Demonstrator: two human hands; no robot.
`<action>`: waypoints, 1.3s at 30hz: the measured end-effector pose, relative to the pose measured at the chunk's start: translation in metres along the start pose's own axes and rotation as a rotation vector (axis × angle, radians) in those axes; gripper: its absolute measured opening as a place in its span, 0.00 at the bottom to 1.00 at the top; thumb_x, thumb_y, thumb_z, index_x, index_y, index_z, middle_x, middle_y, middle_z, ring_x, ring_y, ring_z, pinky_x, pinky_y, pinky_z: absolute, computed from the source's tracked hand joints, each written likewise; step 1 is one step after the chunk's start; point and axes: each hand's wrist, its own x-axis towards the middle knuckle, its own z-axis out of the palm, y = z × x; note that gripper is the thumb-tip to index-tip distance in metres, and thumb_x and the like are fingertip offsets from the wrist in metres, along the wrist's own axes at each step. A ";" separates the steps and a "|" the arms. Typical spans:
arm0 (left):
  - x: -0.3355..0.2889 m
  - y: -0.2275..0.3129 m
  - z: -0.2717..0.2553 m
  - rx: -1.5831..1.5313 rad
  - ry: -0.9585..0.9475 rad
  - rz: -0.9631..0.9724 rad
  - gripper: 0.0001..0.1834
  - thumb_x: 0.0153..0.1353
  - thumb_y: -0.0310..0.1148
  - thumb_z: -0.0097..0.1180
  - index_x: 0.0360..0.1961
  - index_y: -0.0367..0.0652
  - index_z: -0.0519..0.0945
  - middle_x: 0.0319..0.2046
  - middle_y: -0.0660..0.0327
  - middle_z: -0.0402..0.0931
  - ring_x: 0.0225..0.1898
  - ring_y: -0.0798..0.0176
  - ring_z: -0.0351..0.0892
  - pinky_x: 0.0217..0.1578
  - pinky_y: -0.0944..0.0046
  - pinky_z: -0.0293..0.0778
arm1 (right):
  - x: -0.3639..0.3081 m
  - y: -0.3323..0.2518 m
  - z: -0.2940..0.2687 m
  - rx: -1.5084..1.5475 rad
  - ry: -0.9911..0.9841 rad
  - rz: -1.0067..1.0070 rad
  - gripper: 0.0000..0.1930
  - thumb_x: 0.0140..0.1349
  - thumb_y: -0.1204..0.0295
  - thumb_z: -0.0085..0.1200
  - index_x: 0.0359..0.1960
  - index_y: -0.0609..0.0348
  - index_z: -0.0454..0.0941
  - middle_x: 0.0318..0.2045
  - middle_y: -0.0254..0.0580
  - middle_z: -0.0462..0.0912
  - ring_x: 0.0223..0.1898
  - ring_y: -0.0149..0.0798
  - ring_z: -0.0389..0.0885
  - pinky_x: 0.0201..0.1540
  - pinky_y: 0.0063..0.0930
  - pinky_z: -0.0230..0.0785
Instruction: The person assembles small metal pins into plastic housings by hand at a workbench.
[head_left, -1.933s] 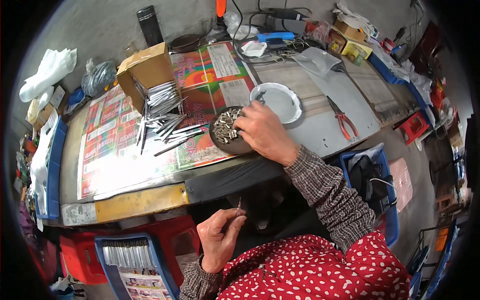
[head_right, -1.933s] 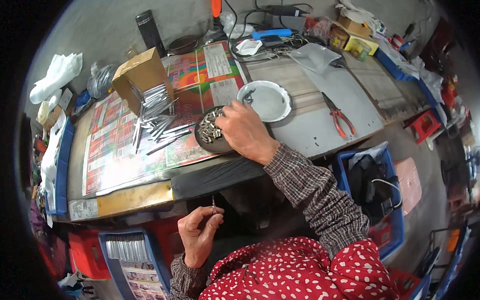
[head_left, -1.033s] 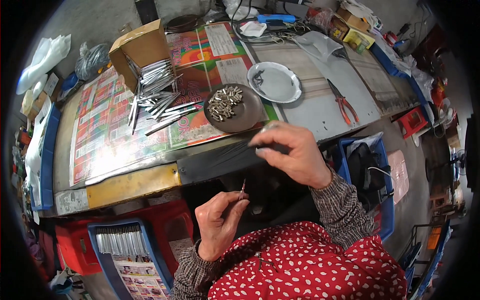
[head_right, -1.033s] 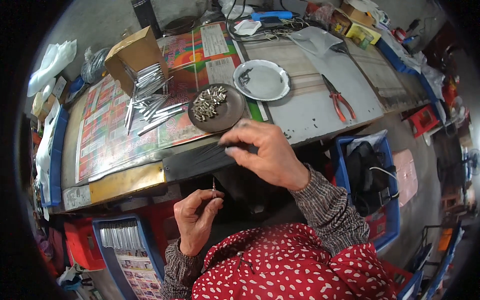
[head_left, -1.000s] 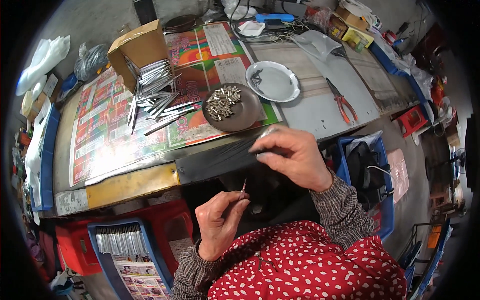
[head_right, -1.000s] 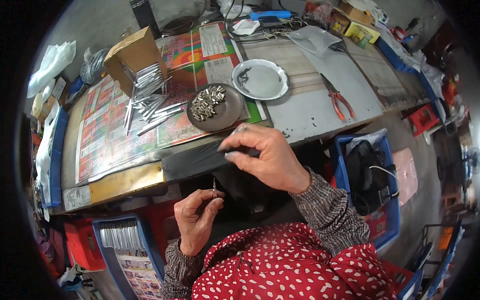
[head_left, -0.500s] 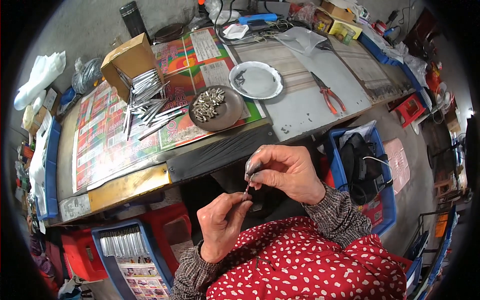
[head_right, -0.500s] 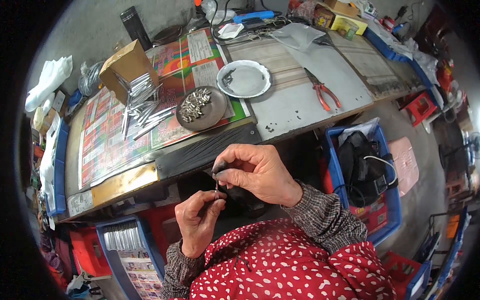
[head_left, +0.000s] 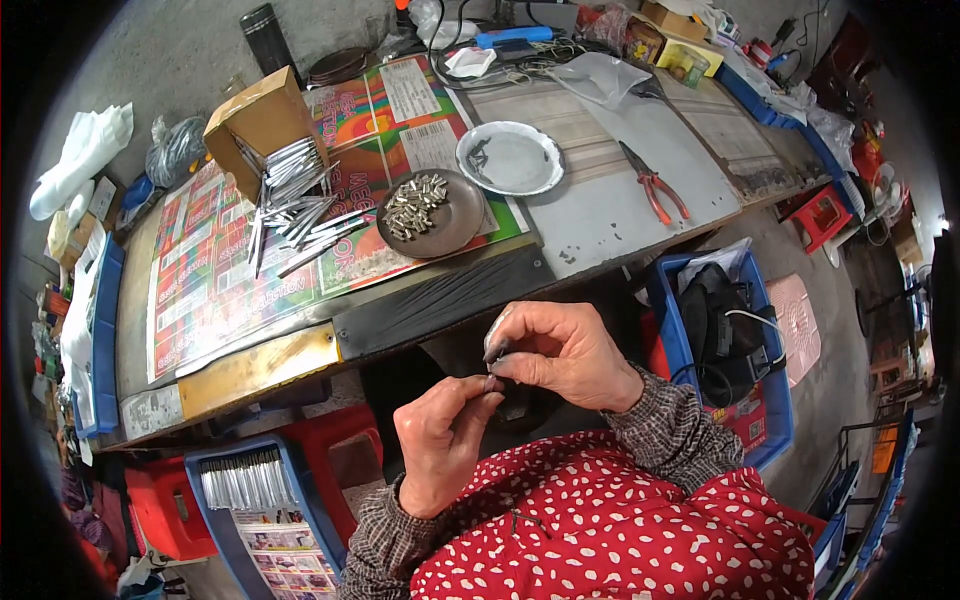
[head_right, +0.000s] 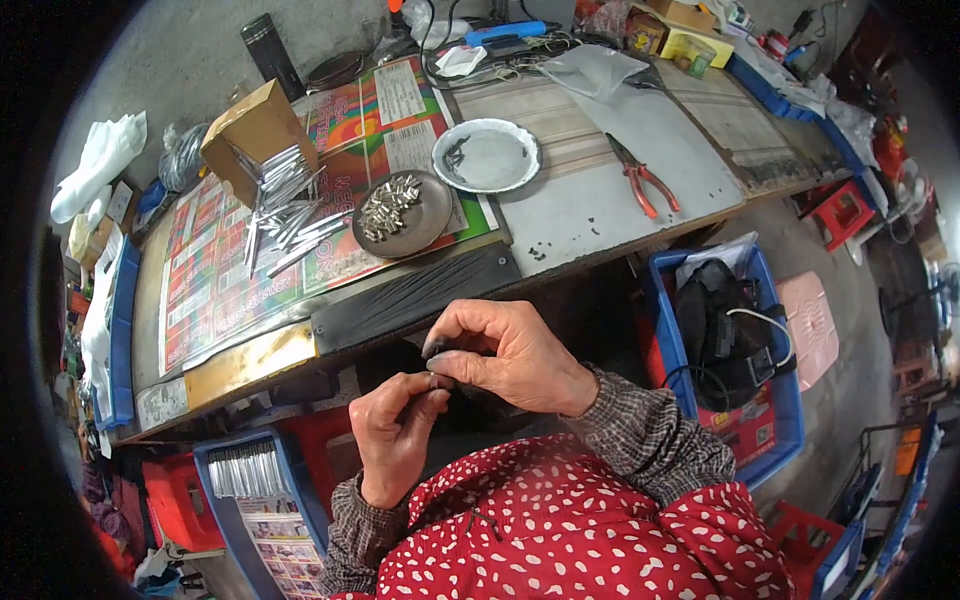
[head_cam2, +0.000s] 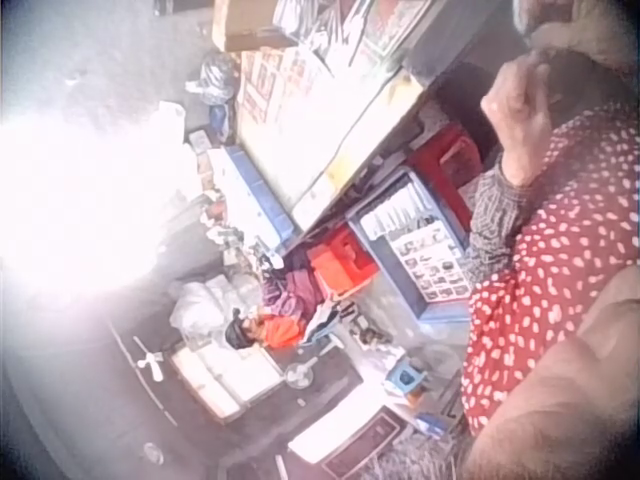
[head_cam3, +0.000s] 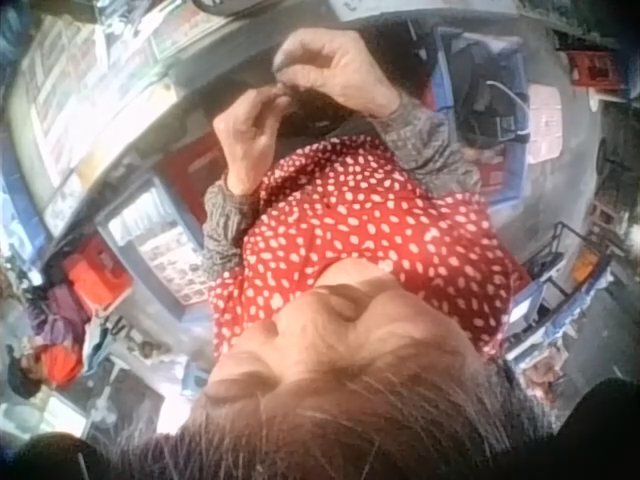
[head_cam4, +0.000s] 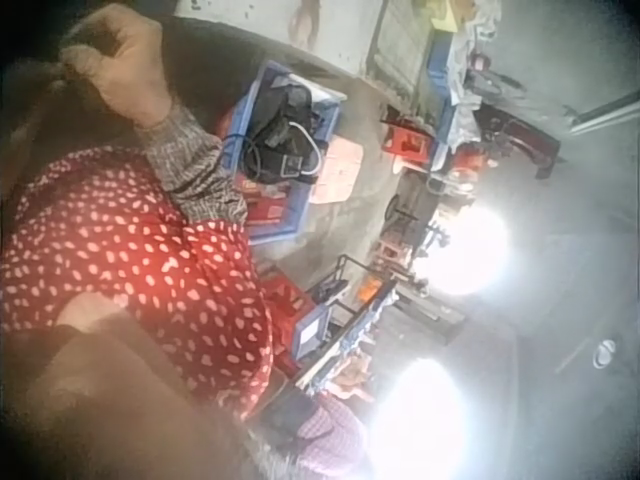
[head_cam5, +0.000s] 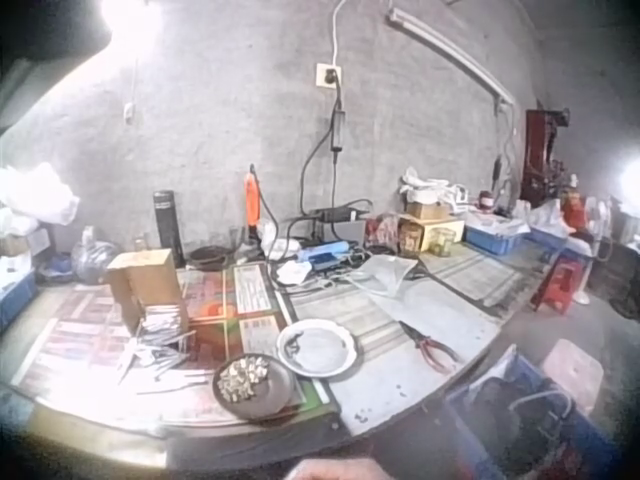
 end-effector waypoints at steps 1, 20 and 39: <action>0.000 0.000 -0.001 0.000 0.000 -0.001 0.06 0.50 0.20 0.61 0.31 0.36 0.79 0.26 0.56 0.80 0.24 0.62 0.80 0.25 0.69 0.73 | 0.001 -0.001 0.000 -0.026 -0.015 -0.019 0.05 0.59 0.81 0.53 0.37 0.67 0.75 0.30 0.31 0.75 0.33 0.23 0.74 0.37 0.17 0.70; -0.001 -0.003 0.004 0.142 0.105 0.066 0.09 0.45 0.21 0.64 0.27 0.37 0.76 0.21 0.56 0.75 0.20 0.58 0.76 0.20 0.66 0.70 | 0.002 0.005 0.014 0.007 0.081 0.007 0.08 0.59 0.76 0.57 0.28 0.64 0.70 0.26 0.30 0.74 0.30 0.19 0.71 0.31 0.15 0.66; -0.004 -0.005 0.003 0.035 0.007 -0.031 0.08 0.50 0.19 0.61 0.25 0.34 0.73 0.20 0.60 0.75 0.21 0.72 0.73 0.23 0.73 0.68 | 0.000 0.016 -0.001 0.088 -0.043 0.051 0.05 0.58 0.77 0.58 0.30 0.65 0.74 0.26 0.33 0.73 0.23 0.21 0.71 0.23 0.13 0.63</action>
